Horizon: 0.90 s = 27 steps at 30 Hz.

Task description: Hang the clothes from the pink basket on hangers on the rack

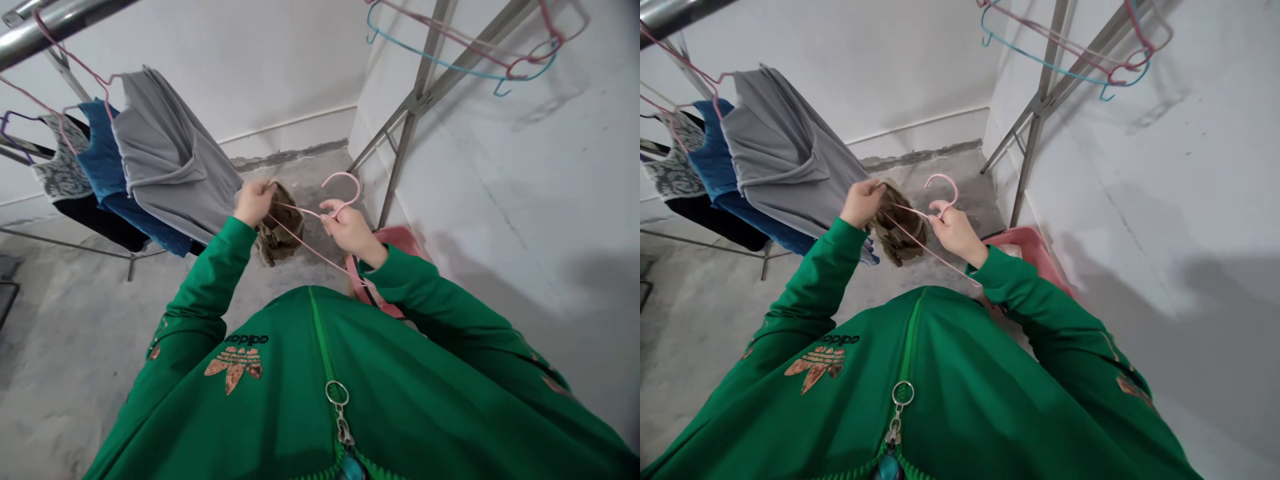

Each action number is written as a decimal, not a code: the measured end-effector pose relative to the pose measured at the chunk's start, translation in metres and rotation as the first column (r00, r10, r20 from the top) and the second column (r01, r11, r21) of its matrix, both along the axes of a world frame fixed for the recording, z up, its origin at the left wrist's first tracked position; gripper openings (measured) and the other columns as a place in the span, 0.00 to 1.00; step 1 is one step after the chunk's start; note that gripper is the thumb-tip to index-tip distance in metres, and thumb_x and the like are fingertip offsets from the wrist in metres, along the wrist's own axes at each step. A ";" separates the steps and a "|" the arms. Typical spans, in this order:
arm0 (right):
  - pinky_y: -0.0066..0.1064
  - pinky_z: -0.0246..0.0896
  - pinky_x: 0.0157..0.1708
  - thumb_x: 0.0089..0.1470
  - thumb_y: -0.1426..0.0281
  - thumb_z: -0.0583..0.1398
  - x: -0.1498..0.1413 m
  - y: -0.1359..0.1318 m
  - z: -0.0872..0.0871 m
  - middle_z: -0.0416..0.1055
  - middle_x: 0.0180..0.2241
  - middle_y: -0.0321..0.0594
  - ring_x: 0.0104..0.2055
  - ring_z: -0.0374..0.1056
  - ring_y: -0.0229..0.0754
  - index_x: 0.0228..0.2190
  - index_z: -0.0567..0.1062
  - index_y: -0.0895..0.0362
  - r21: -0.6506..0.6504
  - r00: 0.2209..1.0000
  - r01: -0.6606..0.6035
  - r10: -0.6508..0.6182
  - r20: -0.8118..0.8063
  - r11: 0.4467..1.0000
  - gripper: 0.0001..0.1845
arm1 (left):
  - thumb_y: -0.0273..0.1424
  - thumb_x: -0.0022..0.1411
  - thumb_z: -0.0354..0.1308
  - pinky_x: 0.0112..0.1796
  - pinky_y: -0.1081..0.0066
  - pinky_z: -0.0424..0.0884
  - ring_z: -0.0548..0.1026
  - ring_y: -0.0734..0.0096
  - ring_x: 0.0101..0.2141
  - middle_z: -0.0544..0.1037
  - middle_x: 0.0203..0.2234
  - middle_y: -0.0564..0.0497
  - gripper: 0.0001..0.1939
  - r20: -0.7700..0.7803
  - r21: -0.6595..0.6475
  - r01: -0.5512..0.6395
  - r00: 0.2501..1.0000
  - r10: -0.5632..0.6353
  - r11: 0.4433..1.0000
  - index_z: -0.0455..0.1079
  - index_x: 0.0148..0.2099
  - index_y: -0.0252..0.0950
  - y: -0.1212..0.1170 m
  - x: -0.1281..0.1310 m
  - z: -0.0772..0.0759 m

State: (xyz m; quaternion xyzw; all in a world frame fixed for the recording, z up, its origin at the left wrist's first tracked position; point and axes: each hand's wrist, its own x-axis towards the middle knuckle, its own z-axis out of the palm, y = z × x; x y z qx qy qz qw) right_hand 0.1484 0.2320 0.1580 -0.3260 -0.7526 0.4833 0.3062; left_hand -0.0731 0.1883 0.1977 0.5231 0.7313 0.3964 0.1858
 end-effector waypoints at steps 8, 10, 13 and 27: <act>0.38 0.65 0.41 0.55 0.58 0.56 -0.027 0.023 -0.038 0.71 0.30 0.39 0.34 0.67 0.42 0.45 0.72 0.57 0.015 0.989 0.058 -0.055 -0.136 0.998 0.20 | 0.26 0.65 0.48 0.44 0.68 0.69 0.76 0.60 0.44 0.79 0.44 0.42 0.19 -0.406 -0.328 0.118 0.878 -0.253 0.937 0.70 0.56 0.37 -0.022 0.069 -0.007; 0.35 0.65 0.37 0.55 0.55 0.57 -0.018 0.034 -0.034 0.67 0.24 0.35 0.29 0.65 0.40 0.42 0.73 0.57 0.023 0.989 -0.028 0.031 -0.144 0.999 0.20 | 0.25 0.63 0.49 0.43 0.66 0.69 0.75 0.58 0.45 0.76 0.46 0.40 0.23 -0.531 -0.361 0.028 0.815 -0.230 0.932 0.66 0.60 0.37 -0.023 0.059 0.000; 0.33 0.62 0.33 0.55 0.53 0.58 -0.010 0.052 -0.020 0.63 0.22 0.33 0.27 0.62 0.38 0.41 0.74 0.57 0.079 0.984 -0.093 0.103 -0.143 0.993 0.21 | 0.25 0.63 0.47 0.43 0.65 0.68 0.73 0.57 0.46 0.74 0.45 0.39 0.21 -0.624 -0.307 -0.001 0.755 -0.201 0.952 0.68 0.57 0.37 -0.020 0.045 0.007; 0.46 0.62 0.48 0.54 0.56 0.58 0.006 0.018 -0.087 0.69 0.35 0.47 0.41 0.65 0.50 0.32 0.67 0.55 0.249 0.948 0.308 -0.317 -0.003 0.918 0.14 | 0.28 0.62 0.53 0.42 0.68 0.63 0.72 0.62 0.36 0.68 0.25 0.50 0.05 -0.349 -0.141 0.063 0.931 -0.109 0.988 0.65 0.32 0.37 0.000 0.015 0.016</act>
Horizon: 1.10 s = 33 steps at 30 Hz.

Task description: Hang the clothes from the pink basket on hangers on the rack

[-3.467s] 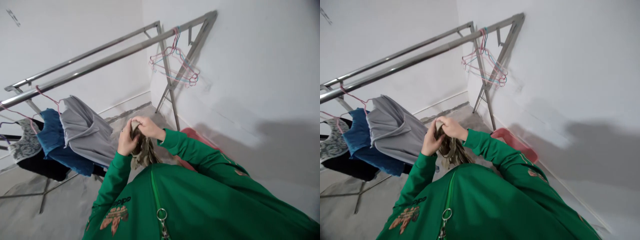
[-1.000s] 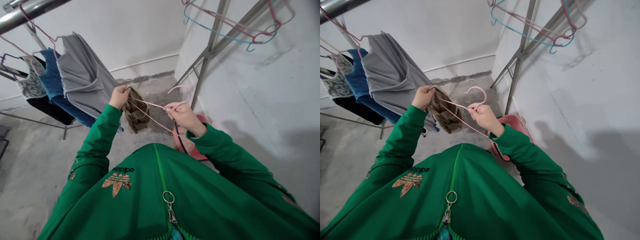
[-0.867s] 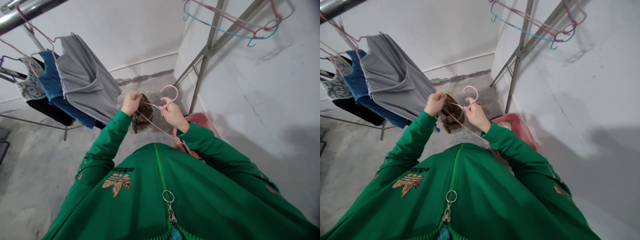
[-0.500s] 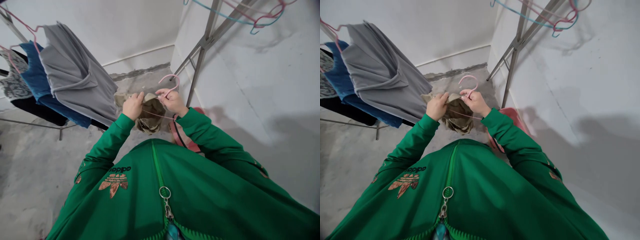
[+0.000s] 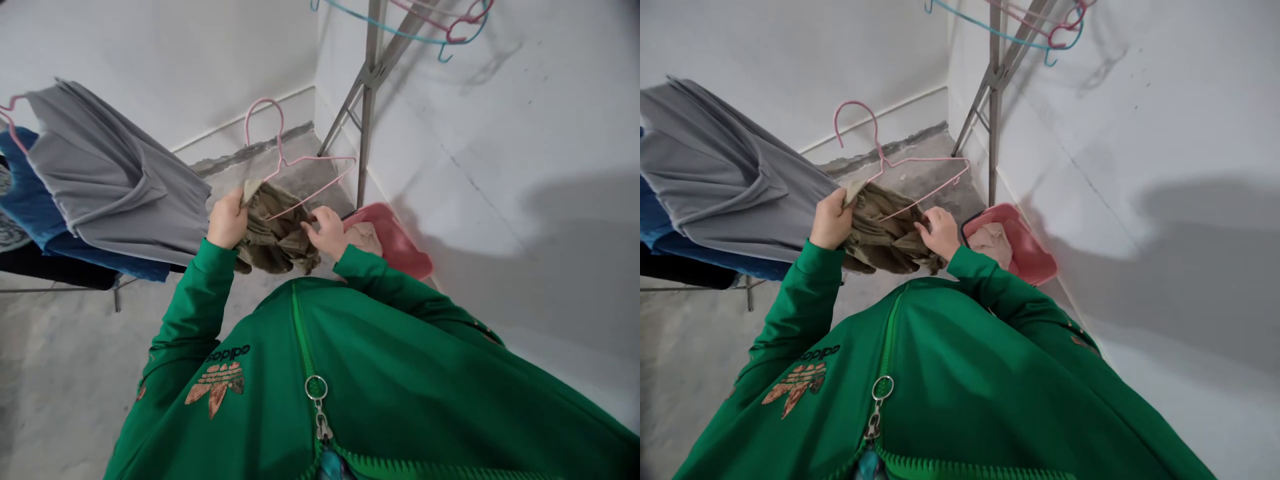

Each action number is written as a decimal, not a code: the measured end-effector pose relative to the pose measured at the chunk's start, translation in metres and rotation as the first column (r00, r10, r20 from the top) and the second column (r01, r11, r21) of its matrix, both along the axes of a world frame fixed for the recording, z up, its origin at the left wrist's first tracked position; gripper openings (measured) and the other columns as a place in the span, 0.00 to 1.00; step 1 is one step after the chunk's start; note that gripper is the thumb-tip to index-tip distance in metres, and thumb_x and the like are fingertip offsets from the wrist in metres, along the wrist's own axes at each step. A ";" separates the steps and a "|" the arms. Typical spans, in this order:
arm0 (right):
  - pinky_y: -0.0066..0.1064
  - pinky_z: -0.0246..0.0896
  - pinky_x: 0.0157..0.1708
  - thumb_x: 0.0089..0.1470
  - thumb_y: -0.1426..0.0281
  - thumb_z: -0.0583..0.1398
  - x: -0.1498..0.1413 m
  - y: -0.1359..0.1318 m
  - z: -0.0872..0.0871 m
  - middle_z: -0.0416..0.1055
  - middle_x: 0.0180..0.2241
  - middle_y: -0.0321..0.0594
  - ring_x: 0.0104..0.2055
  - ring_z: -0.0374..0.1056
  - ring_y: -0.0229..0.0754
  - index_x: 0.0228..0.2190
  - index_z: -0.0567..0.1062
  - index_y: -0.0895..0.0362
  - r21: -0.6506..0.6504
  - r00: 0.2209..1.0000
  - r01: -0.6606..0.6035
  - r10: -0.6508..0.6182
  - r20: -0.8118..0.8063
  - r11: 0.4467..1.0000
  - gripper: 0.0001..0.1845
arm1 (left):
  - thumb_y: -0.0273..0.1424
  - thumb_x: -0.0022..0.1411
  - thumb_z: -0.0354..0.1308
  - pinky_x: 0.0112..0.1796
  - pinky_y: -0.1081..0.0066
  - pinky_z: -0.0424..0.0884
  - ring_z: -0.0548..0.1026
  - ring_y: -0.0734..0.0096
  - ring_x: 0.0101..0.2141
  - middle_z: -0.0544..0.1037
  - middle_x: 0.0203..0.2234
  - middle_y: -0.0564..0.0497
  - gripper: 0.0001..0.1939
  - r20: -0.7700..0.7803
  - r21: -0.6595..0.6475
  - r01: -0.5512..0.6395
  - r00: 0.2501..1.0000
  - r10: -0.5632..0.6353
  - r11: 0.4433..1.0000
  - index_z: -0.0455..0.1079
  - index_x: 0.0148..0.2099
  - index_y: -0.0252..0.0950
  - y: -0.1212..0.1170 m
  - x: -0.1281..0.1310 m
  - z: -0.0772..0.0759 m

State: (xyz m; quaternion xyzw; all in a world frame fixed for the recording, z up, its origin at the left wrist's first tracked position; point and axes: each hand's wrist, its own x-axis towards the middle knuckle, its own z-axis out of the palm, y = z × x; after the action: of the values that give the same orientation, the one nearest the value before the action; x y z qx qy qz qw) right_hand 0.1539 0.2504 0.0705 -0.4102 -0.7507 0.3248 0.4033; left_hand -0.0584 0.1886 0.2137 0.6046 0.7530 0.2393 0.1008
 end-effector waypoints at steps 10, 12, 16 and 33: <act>0.38 0.64 0.47 0.39 0.69 0.61 -0.035 0.050 -0.035 0.75 0.33 0.38 0.40 0.68 0.44 0.29 0.70 0.55 -0.538 0.957 -0.104 -0.064 -0.284 0.836 0.10 | 0.31 0.59 0.53 0.33 0.72 0.62 0.66 0.70 0.28 0.66 0.21 0.54 0.07 0.106 0.007 0.016 0.994 -0.017 1.000 0.67 0.29 0.37 -0.016 -0.004 0.003; 0.36 0.66 0.42 0.38 0.70 0.60 -0.017 0.055 -0.035 0.75 0.34 0.38 0.38 0.69 0.42 0.33 0.70 0.56 -0.583 0.928 -0.142 -0.097 -0.361 0.800 0.15 | 0.33 0.58 0.54 0.33 0.73 0.62 0.66 0.70 0.28 0.67 0.21 0.54 0.07 0.153 -0.007 -0.033 0.988 0.034 0.999 0.69 0.30 0.37 -0.022 -0.016 -0.003; 0.32 0.69 0.37 0.35 0.71 0.60 0.018 0.060 -0.034 0.74 0.35 0.37 0.36 0.70 0.39 0.38 0.70 0.54 -0.571 0.851 -0.269 -0.085 -0.518 0.776 0.22 | 0.38 0.57 0.54 0.33 0.73 0.64 0.68 0.68 0.30 0.72 0.24 0.53 0.12 0.310 -0.068 -0.051 0.948 0.069 0.996 0.74 0.33 0.36 -0.036 -0.028 -0.017; 0.46 0.75 0.40 0.44 0.53 0.66 0.086 0.015 0.061 0.44 0.66 0.35 0.45 0.72 0.47 0.60 0.41 0.23 0.170 0.860 0.020 0.070 -0.505 0.985 0.52 | 0.36 0.58 0.53 0.42 0.72 0.68 0.73 0.65 0.37 0.78 0.31 0.51 0.14 0.444 -0.098 -0.076 0.889 0.112 0.992 0.75 0.40 0.35 -0.040 -0.018 -0.045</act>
State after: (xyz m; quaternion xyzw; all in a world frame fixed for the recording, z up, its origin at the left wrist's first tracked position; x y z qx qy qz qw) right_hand 0.2396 0.2649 0.1315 -0.2643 -0.6475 0.3621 0.6163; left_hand -0.0768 0.1489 0.1688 0.4914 0.7466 0.3476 0.2834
